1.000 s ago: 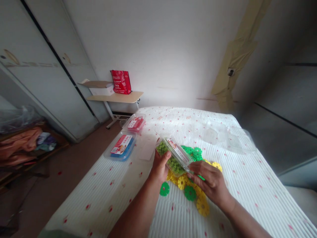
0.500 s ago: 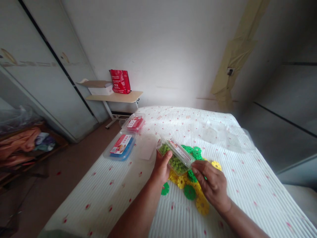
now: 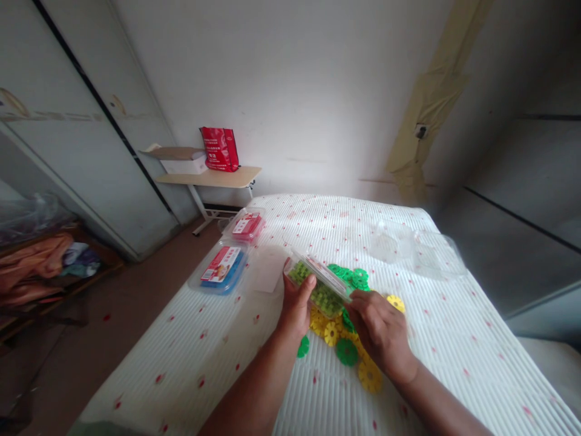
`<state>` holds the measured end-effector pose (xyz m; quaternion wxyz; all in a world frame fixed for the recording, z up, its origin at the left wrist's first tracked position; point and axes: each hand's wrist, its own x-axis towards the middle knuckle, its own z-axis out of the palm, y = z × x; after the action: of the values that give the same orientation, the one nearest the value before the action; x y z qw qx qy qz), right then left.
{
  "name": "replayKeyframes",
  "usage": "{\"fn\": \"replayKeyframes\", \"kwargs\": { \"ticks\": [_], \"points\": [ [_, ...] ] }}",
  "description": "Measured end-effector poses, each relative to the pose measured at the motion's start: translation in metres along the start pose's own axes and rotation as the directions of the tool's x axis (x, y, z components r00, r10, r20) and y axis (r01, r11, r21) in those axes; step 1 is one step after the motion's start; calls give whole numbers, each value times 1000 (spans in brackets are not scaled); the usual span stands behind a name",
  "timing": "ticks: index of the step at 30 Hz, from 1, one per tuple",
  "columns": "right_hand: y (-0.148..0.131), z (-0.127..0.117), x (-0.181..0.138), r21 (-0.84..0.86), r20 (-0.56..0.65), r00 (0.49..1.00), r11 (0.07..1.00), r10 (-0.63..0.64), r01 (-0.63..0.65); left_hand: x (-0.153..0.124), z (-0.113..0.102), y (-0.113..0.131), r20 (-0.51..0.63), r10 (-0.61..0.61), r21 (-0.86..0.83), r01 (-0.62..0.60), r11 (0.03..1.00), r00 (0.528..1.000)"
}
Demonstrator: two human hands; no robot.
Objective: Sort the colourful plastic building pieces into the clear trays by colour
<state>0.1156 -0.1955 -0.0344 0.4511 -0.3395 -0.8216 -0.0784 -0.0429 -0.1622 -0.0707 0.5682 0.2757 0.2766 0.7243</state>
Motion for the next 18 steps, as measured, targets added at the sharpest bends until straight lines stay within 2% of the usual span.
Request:
{"fn": "replayKeyframes", "kwargs": {
  "ticks": [4, 9, 14, 18],
  "points": [
    [-3, -5, 3, 176, 15, 996, 980, 93, -94, 0, 0, 0, 15, -43, 20, 43, 999, 999],
    [-9, -11, 5, 274, 35, 978, 939, 206, -208, -1, 0, 2, 77, -84, -11, 85, 996, 994],
    [-10, -14, 8, 293, 55, 976, 931, 213, -219, -1, -1, 2, 117, -107, -12, 109, 994, 987],
    [-9, -12, 6, 226, -14, 964, 940, 266, -256, -2, 2, 0, 92, -48, 13, 47, 999, 995]
  ]
}}
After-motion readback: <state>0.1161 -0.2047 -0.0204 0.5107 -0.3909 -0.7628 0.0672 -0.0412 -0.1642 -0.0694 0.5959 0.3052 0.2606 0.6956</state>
